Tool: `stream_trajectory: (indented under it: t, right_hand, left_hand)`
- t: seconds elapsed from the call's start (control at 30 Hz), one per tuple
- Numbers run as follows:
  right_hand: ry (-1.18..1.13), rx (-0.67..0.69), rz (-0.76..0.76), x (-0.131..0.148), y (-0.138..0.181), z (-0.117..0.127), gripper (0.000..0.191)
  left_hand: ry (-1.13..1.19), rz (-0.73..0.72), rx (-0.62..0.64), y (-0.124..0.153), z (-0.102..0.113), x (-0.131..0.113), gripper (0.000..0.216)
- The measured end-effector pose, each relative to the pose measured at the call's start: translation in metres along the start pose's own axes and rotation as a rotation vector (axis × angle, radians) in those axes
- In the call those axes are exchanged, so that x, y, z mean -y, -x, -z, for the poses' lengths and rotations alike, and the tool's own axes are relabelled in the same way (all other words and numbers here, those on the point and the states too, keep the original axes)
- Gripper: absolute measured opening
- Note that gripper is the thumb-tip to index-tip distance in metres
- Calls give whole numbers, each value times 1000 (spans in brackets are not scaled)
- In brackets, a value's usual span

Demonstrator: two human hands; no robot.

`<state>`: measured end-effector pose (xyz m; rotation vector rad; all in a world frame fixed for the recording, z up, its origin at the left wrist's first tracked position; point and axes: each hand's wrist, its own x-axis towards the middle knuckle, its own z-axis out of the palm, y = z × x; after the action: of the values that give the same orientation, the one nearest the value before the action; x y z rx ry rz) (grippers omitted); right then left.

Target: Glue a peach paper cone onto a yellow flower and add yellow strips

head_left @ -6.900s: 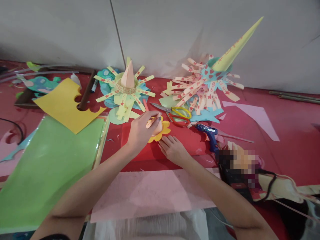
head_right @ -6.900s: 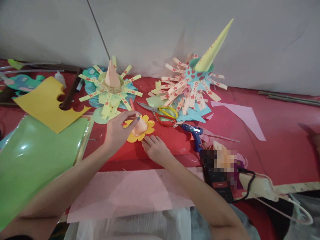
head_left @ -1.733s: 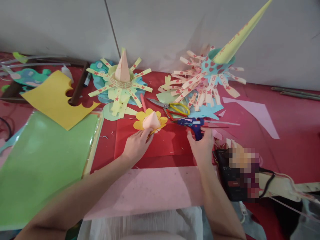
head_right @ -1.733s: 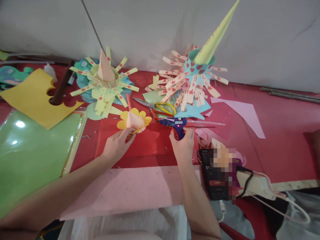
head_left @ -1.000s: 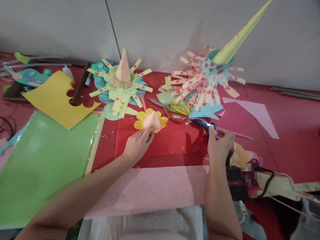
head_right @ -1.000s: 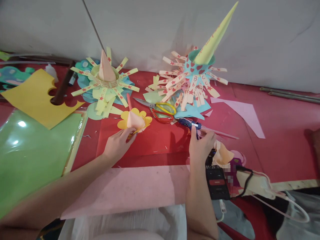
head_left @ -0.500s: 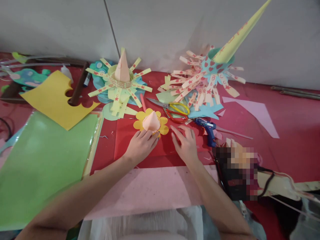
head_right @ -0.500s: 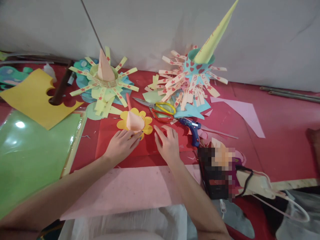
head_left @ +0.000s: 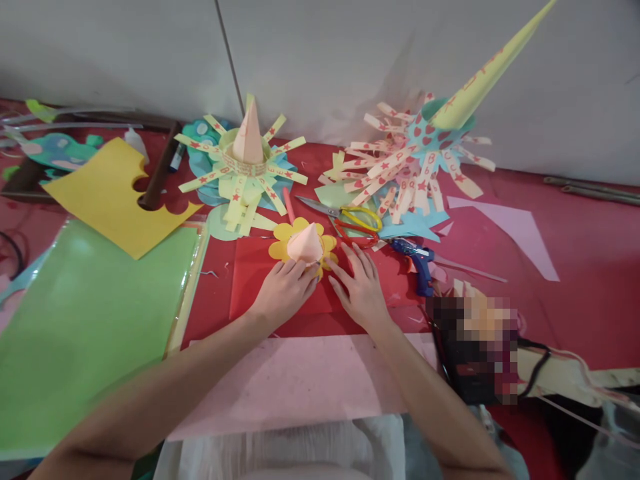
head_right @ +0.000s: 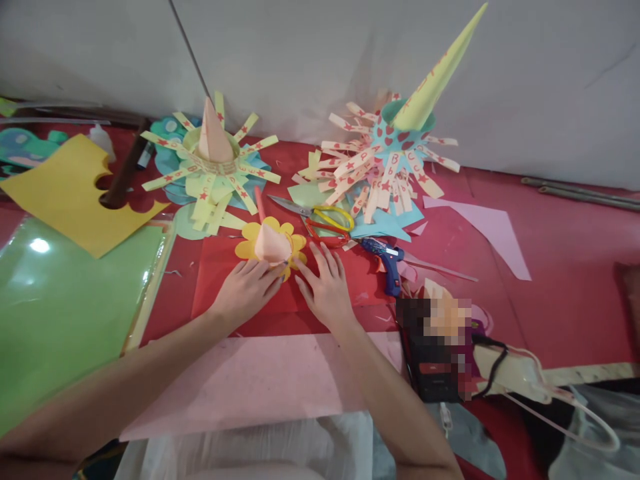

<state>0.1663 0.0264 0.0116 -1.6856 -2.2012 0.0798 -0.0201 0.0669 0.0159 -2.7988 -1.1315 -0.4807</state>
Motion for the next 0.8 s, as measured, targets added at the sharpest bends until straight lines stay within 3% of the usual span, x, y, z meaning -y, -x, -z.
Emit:
stream_trajectory:
  t: [0.8]
  right_hand:
    - [-9, 39, 34, 3, -1, 1, 39]
  left_hand:
    - [103, 22, 4, 0, 0, 0, 28]
